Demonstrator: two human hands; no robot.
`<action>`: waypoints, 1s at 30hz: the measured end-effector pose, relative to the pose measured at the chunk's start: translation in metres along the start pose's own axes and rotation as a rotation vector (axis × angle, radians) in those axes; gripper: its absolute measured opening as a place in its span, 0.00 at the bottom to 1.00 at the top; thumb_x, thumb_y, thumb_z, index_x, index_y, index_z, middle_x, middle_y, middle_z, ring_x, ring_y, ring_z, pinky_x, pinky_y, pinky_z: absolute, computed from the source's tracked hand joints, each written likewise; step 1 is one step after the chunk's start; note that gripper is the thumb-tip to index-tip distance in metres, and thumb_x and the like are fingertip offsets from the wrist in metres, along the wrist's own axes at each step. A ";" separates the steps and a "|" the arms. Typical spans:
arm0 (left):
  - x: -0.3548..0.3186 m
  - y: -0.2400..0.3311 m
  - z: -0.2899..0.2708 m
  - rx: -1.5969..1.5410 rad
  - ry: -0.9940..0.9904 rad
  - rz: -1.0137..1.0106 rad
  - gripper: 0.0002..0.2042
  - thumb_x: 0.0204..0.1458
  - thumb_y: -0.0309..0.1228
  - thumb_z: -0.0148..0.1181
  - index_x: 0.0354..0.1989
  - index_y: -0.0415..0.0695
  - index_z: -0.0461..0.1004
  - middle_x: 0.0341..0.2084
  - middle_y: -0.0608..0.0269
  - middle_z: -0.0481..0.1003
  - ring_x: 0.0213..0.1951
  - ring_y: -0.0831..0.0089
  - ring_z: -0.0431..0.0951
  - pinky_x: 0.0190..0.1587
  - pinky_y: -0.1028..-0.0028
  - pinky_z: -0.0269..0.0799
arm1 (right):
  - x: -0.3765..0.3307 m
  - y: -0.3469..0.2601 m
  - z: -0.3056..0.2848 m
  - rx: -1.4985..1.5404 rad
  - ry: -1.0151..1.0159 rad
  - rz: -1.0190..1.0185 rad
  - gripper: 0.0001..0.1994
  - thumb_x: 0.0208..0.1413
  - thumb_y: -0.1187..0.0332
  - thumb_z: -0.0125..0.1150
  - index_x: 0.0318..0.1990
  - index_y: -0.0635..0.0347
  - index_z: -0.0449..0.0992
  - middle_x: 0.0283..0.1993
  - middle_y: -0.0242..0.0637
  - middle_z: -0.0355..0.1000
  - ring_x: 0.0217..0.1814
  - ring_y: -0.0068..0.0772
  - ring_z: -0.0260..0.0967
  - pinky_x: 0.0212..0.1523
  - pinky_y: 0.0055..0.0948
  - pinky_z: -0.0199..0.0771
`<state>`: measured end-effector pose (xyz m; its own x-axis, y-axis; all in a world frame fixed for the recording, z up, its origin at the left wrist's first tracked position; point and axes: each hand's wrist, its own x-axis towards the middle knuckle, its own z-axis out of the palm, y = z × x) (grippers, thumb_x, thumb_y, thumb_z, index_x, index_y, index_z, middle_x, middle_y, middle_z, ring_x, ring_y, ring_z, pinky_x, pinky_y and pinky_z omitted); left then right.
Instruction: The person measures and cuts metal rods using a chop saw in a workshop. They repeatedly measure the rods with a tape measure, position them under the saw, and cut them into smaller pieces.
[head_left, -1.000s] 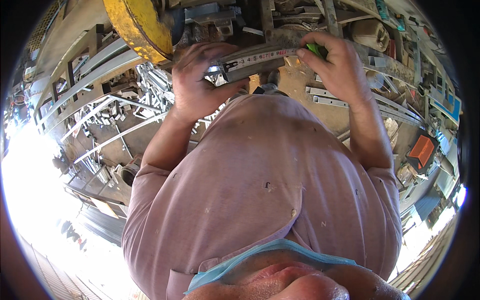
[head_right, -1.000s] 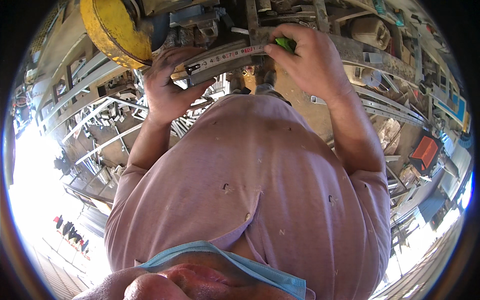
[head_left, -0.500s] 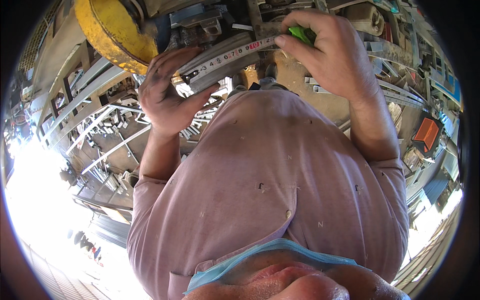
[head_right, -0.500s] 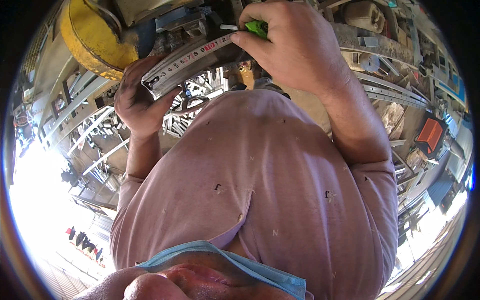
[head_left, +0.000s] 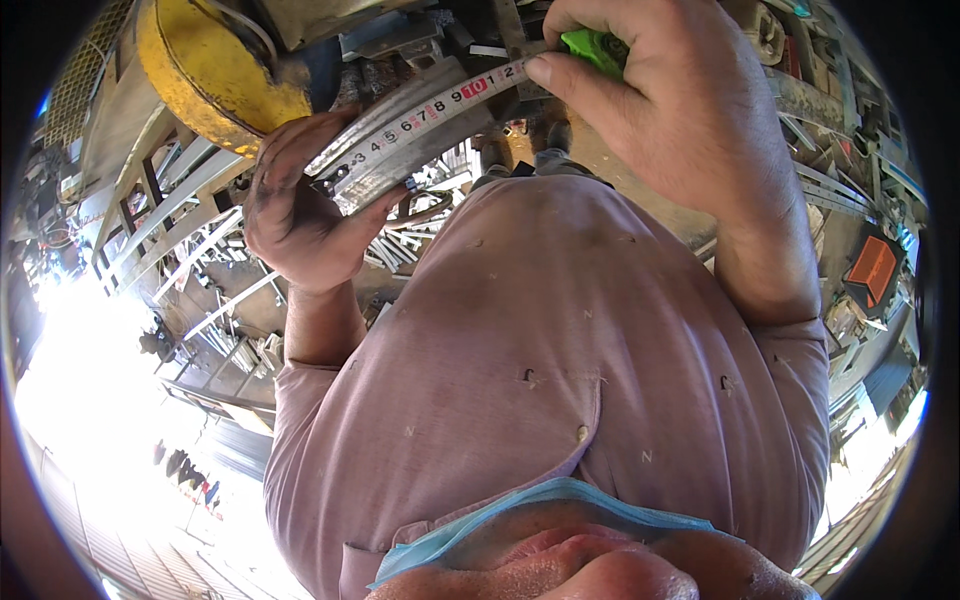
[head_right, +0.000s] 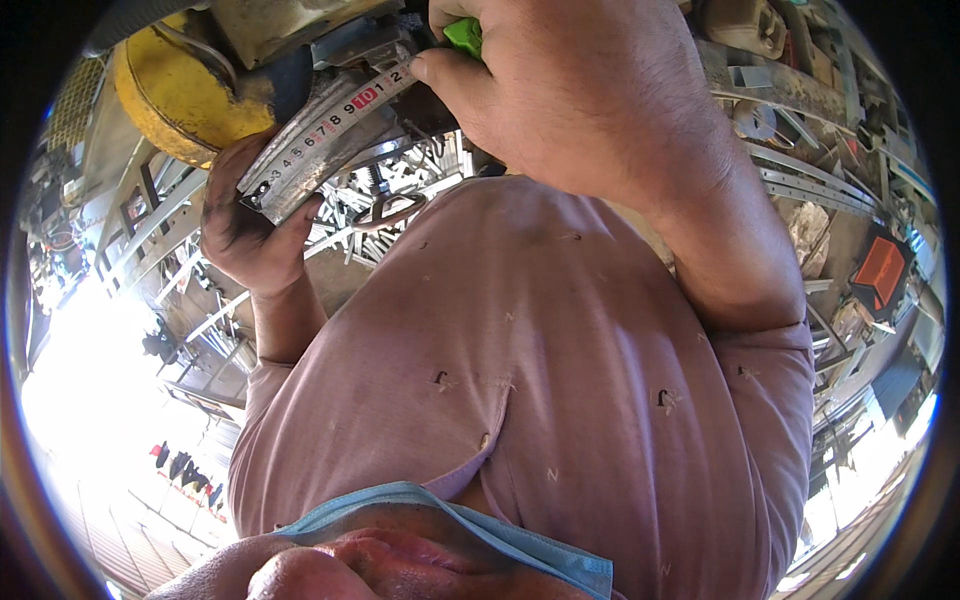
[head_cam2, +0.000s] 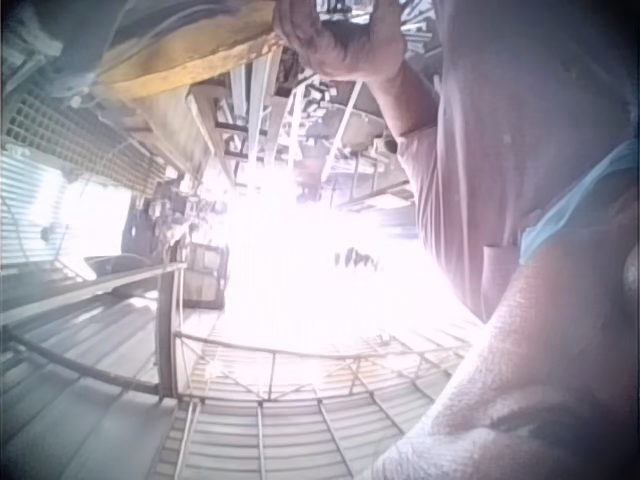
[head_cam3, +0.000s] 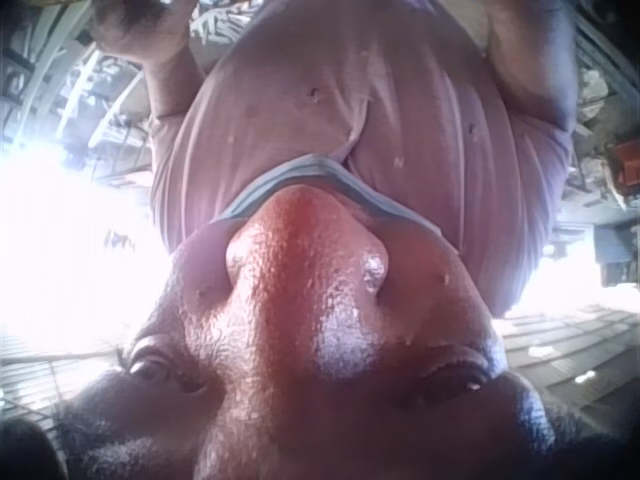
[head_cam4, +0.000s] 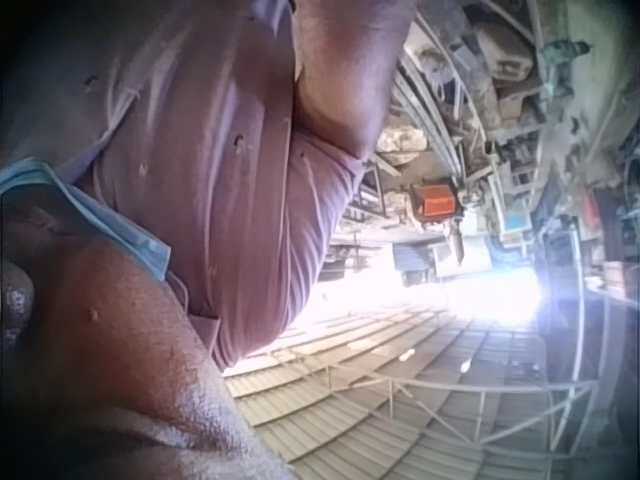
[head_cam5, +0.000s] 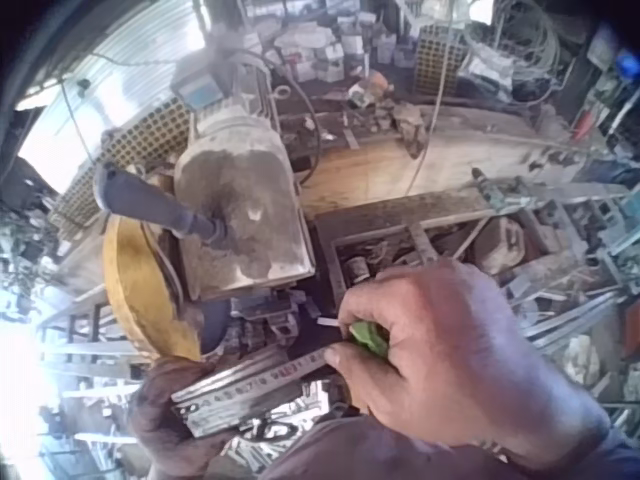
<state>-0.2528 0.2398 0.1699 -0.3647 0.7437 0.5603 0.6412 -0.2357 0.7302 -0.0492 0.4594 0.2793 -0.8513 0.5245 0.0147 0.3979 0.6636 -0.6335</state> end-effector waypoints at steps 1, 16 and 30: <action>0.000 0.001 0.000 0.003 0.019 0.018 0.30 0.37 0.31 0.85 0.49 0.30 0.81 0.45 0.47 0.84 0.50 0.56 0.84 0.56 0.62 0.77 | -0.002 -0.003 -0.002 -0.053 0.016 -0.044 0.08 0.53 0.67 0.72 0.31 0.61 0.81 0.24 0.46 0.75 0.30 0.54 0.78 0.33 0.45 0.75; 0.006 0.019 -0.005 0.044 0.119 0.063 0.33 0.38 0.35 0.87 0.50 0.28 0.79 0.44 0.42 0.84 0.51 0.51 0.83 0.58 0.57 0.76 | 0.006 -0.006 -0.018 -0.016 0.010 -0.126 0.09 0.53 0.66 0.73 0.30 0.63 0.83 0.19 0.43 0.74 0.22 0.46 0.76 0.26 0.41 0.73; 0.009 0.025 -0.010 0.170 0.077 0.119 0.31 0.34 0.32 0.87 0.48 0.32 0.81 0.44 0.43 0.85 0.51 0.54 0.85 0.58 0.59 0.77 | 0.014 -0.008 -0.034 -0.139 -0.112 -0.199 0.12 0.55 0.62 0.72 0.29 0.64 0.85 0.15 0.42 0.73 0.19 0.45 0.76 0.27 0.41 0.74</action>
<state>-0.2466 0.2340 0.1970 -0.3260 0.6651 0.6718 0.7853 -0.2052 0.5842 -0.0525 0.4790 0.3109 -0.9470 0.3190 0.0377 0.2554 0.8188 -0.5141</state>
